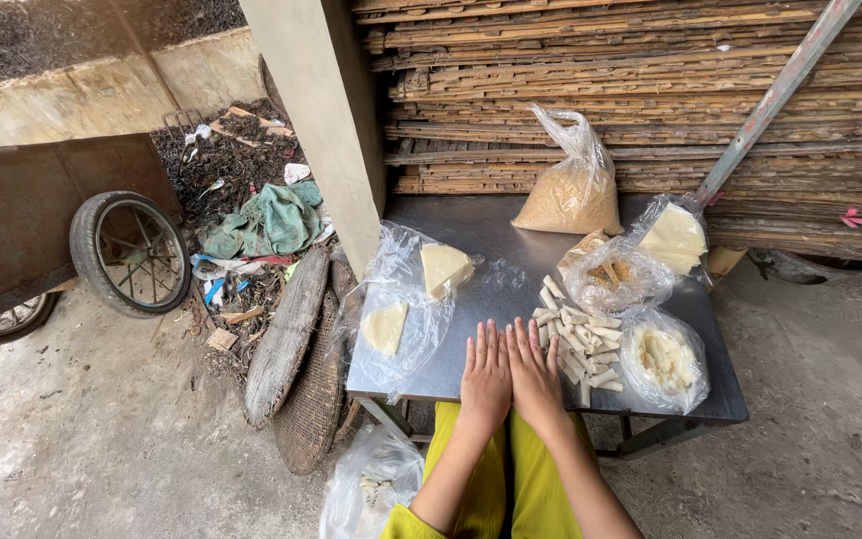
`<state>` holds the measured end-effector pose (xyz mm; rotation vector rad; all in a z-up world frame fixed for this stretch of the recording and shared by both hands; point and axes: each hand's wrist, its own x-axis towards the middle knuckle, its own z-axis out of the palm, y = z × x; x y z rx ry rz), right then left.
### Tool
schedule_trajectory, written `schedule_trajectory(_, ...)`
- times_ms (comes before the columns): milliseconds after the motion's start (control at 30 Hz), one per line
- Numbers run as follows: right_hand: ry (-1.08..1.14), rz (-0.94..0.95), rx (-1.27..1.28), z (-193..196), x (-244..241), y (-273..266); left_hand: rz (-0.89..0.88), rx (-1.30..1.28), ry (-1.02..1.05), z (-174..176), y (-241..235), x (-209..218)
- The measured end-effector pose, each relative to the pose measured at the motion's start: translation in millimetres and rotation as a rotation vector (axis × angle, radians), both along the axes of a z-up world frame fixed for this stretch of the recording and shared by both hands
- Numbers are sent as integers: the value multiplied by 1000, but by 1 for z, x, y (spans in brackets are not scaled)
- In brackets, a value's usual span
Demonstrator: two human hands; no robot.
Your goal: The person assembles small food items by placing cylindrical pieces onto triangular wrappers and folding them. They use a spoon to add a brown granular filling to the wrappers before folding. The person works at a table with various ingredients in plastic bags.
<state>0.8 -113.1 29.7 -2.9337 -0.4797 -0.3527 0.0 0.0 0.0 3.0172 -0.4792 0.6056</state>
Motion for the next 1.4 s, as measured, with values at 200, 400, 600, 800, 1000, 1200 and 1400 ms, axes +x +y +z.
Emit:
schedule_trajectory(200,-8,12,20,0,-1,0,-8,-21,20,-1,0,0)
schedule_trajectory(400,-3,4,-1,-4,1,-2,-7,-23,13,-4,-2,0)
schedule_trajectory(600,-12,-3,1,-13,2,-3,-14,-28,25,-6,-2,1)
schedule_trajectory(800,-80,16,52,-12,0,-1,-20,-38,61,6,1,-7)
schedule_trajectory(1000,49,-53,121,3,-7,6,78,-331,116,26,29,-25)
schedule_trajectory(1200,43,-262,152,6,-7,-27,467,-763,-195,10,137,-60)
schedule_trajectory(1400,56,-234,2,-11,-11,-28,578,-659,-234,-15,211,-47)
